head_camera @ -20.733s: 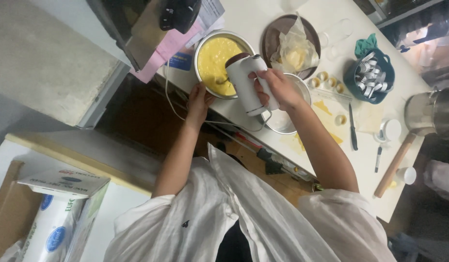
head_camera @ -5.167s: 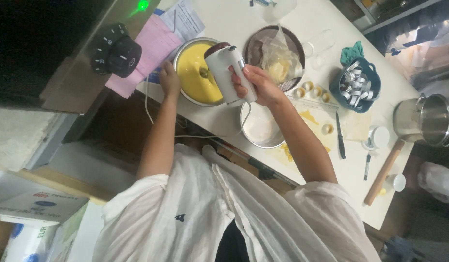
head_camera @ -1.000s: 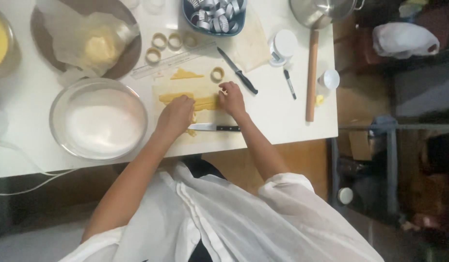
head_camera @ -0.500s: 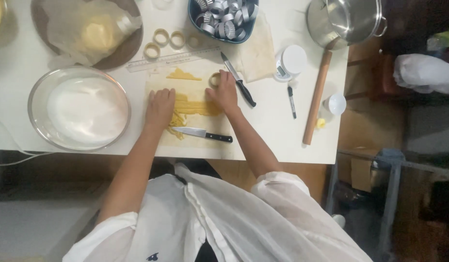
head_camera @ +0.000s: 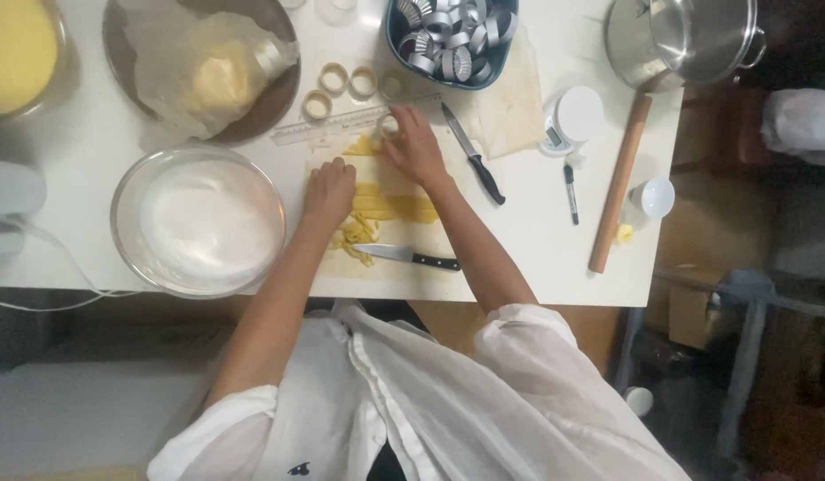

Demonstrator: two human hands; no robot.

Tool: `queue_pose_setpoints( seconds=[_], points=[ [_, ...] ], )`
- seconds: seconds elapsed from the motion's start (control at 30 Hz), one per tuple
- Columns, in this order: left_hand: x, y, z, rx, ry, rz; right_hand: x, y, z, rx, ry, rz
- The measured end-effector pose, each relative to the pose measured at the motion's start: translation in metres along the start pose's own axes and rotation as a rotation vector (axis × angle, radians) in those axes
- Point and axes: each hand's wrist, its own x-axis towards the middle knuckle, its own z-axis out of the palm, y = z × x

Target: The person is seen cutting strips of dough, wrapping them around metal ring molds, and using a hand mixer to prepare a filling or batter in a bakery kitchen.

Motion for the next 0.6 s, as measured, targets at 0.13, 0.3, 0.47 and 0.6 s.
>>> queue_pose_setpoints(
  seconds=[0.13, 0.3, 0.47, 0.6],
  points=[
    [0.002, -0.008, 0.013, 0.031, -0.011, 0.008, 0.037, -0.019, 0.013, 0.094, -0.098, -0.065],
    [0.001, -0.003, 0.0, 0.047, -0.098, 0.039, 0.051, -0.024, 0.017, -0.009, -0.168, -0.107],
    [-0.006, 0.0, -0.005, -0.119, 0.032, 0.059, 0.053, -0.02, 0.024, 0.001, -0.215, -0.012],
    [-0.004, 0.004, -0.006, -0.1, -0.053, 0.009, 0.059, -0.032, 0.034, -0.095, -0.175, 0.022]
  ],
)
